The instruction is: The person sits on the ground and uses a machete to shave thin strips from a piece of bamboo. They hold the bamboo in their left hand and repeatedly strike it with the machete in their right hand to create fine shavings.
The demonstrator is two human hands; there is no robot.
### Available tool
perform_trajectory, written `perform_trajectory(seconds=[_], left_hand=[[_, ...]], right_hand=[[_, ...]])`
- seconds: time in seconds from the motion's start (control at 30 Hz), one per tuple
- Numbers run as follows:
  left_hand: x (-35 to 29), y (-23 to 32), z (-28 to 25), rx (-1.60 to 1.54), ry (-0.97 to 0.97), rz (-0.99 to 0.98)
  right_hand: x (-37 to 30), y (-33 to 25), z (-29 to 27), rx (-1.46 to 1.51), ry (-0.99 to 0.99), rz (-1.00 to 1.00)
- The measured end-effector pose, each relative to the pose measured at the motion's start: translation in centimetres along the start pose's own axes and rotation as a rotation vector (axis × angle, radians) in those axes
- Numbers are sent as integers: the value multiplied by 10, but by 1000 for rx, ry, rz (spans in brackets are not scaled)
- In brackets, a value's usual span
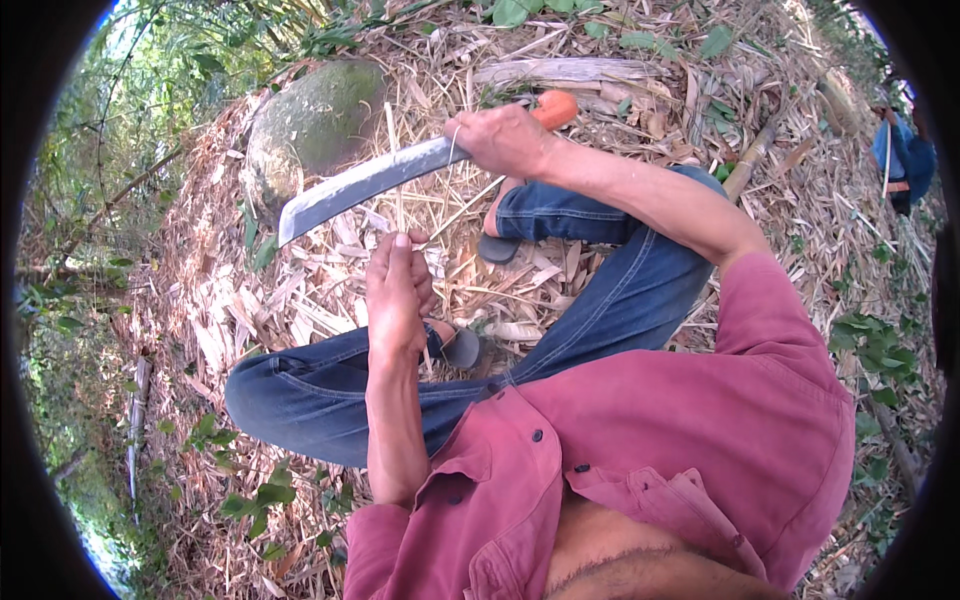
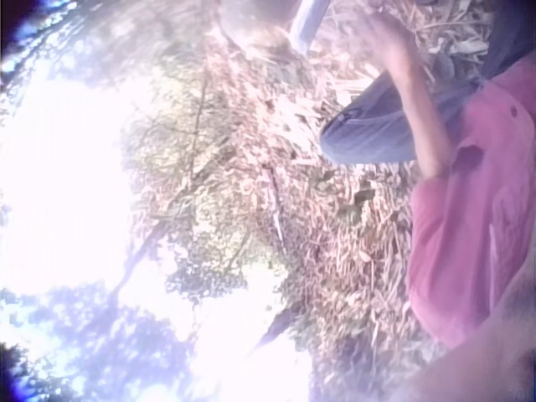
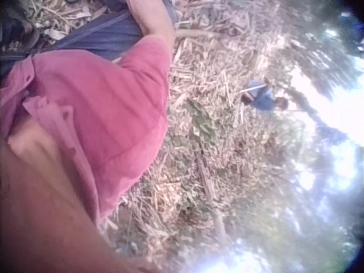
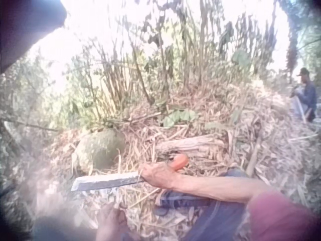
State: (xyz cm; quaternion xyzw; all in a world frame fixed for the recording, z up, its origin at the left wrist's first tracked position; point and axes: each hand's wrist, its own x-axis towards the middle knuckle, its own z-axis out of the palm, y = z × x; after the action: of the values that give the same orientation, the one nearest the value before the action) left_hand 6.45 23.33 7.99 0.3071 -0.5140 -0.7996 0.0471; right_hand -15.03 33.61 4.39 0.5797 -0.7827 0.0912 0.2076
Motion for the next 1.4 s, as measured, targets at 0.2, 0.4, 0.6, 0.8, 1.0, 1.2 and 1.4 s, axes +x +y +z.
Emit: perform_trajectory(seconds=[0.2, 0.4, 0.6, 0.8, 1.0, 1.2, 1.4], left_hand=[[3, -1, 3, -30, -27, 9], [9, 2, 1, -89, -30, -11], [-5, -3, 2, -91, -60, -39], [-13, -8, 0, -136, -99, -46], [2, -9, -16, -322, -172, -162], [27, -2, -20, -354, -221, -151], [13, 8, -8, -156, -128, -69]], right_hand=[[5, 13, 15, -9, -27, -2], [2, -2, 5, -8, 78, -177], [6, 30, 13, 29, -46, 67], [5, 38, 30, 6, -105, 97], [6, 59, 14, 265, -129, 450], [-4, -5, -12, 11, -81, 29], [-7, -20, -2, 112, 32, -39]])
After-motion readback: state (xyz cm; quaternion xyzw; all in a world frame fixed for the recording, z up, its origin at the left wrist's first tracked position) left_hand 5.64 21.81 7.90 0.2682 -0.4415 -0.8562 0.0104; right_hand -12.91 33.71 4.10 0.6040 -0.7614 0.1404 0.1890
